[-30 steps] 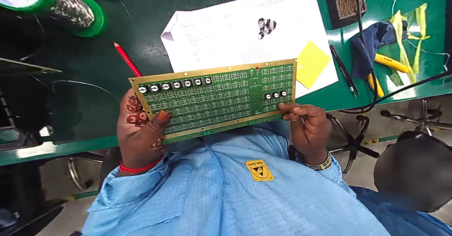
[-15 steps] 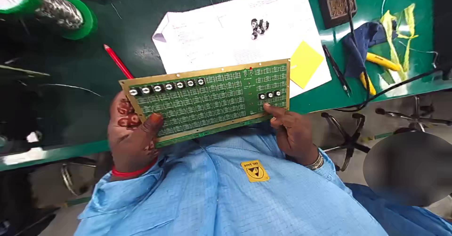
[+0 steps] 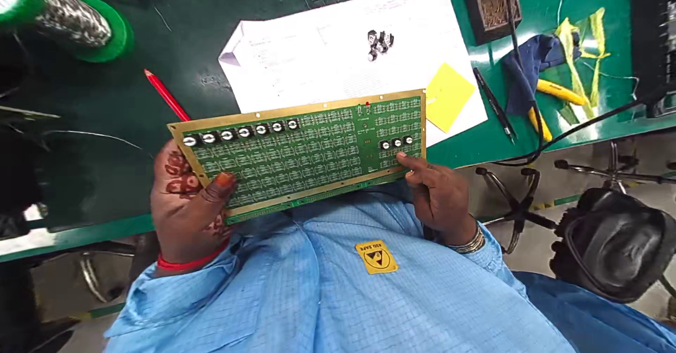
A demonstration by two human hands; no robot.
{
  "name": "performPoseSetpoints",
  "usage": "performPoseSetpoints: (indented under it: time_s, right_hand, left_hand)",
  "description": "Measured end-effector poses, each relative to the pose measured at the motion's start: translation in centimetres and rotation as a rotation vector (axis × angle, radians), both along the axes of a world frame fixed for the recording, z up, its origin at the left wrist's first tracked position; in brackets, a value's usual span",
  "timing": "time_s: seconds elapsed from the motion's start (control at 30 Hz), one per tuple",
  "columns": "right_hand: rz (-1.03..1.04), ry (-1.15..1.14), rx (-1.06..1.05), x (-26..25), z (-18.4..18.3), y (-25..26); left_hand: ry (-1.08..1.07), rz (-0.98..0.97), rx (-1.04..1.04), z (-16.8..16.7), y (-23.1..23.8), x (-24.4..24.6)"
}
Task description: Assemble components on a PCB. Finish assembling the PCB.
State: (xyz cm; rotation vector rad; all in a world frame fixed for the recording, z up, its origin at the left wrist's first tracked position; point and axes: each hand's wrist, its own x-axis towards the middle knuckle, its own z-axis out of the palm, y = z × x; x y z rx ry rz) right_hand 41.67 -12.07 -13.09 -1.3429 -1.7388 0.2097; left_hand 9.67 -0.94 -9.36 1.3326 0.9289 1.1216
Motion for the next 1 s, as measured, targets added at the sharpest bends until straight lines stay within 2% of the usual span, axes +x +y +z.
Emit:
performPoseSetpoints:
  time_s: [0.73,1.0]
  right_hand:
    - [-0.056,-0.022,-0.023,0.7,0.1,-0.3]
    - [-0.071,-0.257,-0.078,0.8,2.3,-0.2]
  left_hand:
    - [-0.002,-0.005,0.011,-0.2,0.0,-0.2]
    - [-0.016,0.005,-0.010,0.0,0.0,0.0]
